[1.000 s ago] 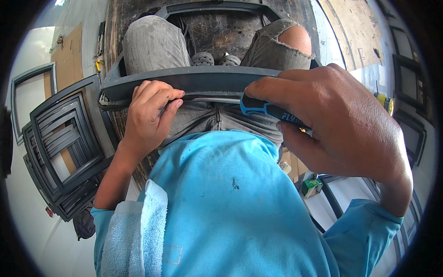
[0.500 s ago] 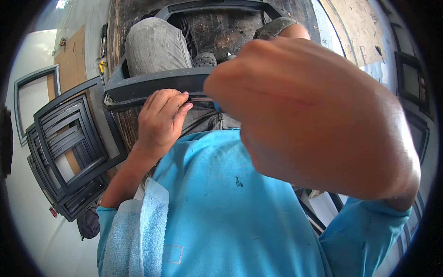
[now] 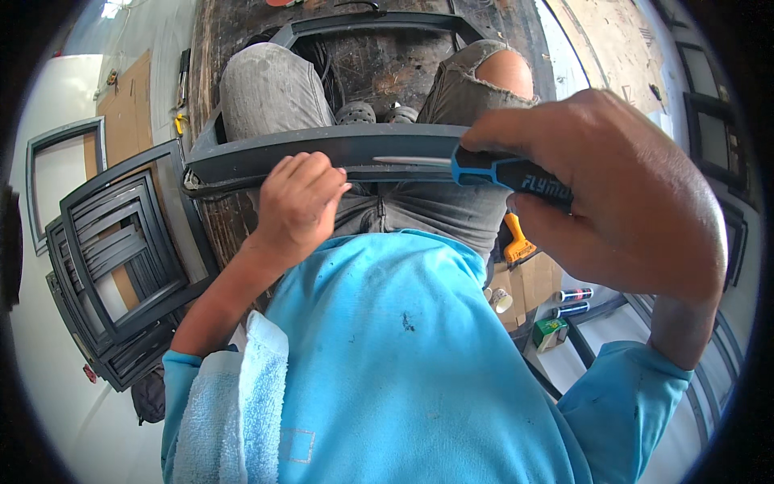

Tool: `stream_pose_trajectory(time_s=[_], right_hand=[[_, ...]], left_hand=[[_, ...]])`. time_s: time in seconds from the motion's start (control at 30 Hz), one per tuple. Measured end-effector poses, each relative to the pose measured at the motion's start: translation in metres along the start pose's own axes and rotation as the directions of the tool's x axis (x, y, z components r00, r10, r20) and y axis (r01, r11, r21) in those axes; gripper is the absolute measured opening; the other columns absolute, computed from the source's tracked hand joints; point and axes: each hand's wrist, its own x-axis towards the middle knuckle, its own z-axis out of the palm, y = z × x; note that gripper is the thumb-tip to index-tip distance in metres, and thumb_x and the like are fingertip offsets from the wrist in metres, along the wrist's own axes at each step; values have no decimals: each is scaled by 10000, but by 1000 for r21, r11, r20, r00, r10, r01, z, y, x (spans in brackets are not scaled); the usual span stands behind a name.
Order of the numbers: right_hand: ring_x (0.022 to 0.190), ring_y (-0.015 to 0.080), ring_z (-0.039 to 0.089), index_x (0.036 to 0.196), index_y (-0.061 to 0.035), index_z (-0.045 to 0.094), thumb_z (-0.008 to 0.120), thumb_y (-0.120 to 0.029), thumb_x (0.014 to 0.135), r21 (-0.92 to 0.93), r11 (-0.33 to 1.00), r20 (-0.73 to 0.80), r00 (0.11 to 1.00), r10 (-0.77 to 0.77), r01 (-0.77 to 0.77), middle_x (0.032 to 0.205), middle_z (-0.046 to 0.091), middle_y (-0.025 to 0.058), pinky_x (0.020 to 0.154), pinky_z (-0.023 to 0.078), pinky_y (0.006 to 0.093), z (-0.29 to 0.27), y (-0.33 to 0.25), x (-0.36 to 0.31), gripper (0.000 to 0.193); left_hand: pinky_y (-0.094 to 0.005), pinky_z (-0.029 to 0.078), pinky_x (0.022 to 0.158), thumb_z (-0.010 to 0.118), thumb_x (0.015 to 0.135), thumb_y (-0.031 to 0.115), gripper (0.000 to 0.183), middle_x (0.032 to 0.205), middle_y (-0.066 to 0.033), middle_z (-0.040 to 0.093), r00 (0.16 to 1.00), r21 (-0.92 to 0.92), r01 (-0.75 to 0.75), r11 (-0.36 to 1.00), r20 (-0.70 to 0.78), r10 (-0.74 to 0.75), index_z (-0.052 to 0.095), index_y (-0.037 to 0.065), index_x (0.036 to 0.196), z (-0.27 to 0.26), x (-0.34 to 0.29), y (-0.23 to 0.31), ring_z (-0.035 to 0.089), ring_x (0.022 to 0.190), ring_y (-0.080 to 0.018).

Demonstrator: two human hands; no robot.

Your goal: Inserting a rubber seal strip into a metal frame and trimming it using tools.

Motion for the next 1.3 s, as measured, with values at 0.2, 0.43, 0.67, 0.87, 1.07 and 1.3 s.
stream_pose_trajectory(time_s=[0.2, 0.43, 0.67, 0.87, 1.07, 1.3], right_hand=[[741, 287, 774, 1198, 45, 663, 657, 20, 708, 63, 997, -24, 999, 48, -46, 913, 741, 236, 653, 617, 347, 5, -1, 5, 491], [742, 294, 774, 1211, 48, 668, 669, 6, 693, 81, 995, -63, 997, -55, 60, 906, 743, 236, 623, 611, 360, 11, -9, 17, 519], [711, 298, 766, 1208, 42, 681, 677, 8, 678, 70, 996, 67, 996, -59, 54, 897, 745, 232, 588, 594, 374, 10, -26, 32, 531], [729, 305, 771, 1209, 63, 675, 665, 24, 690, 47, 999, 125, 992, -22, 16, 907, 743, 255, 602, 599, 365, 7, -24, 38, 521], [732, 291, 773, 1212, 70, 670, 677, 28, 705, 53, 998, 126, 992, 10, -16, 962, 747, 252, 635, 611, 346, -20, -24, 39, 509], [683, 441, 667, 981, -39, 644, 649, -175, 787, 222, 960, 38, 982, -183, 171, 710, 651, 221, 618, 519, 535, 1, -7, 49, 237]], left_hand=[[-378, 429, 725, 700, 679, 10, 255, 857, -59, 508, 999, 5, -51, 999, 11, 51, 552, 85, 873, 17, 10, 13, 558, 800, -253], [-379, 484, 754, 775, 812, 58, 186, 915, -77, 665, 989, -70, 149, 986, 17, -148, 707, 35, 983, -36, -2, -6, 627, 829, -264], [-368, 497, 768, 748, 822, 12, 135, 886, -96, 686, 971, -56, 236, 970, 57, -233, 731, -1, 955, -57, -17, -19, 639, 810, -260], [-371, 499, 764, 707, 823, -32, 139, 887, -95, 674, 982, -83, 176, 981, 90, -169, 722, -1, 958, -45, -5, -17, 645, 812, -261], [-389, 501, 779, 679, 824, -44, 148, 891, -108, 664, 983, -107, 176, 979, 73, -168, 707, 2, 962, -50, 15, -21, 653, 844, -285], [-440, 497, 652, 686, 815, 66, 50, 762, -131, 603, 988, -4, 100, 995, 117, -99, 650, 46, 786, -40, -13, -29, 614, 710, -332]])
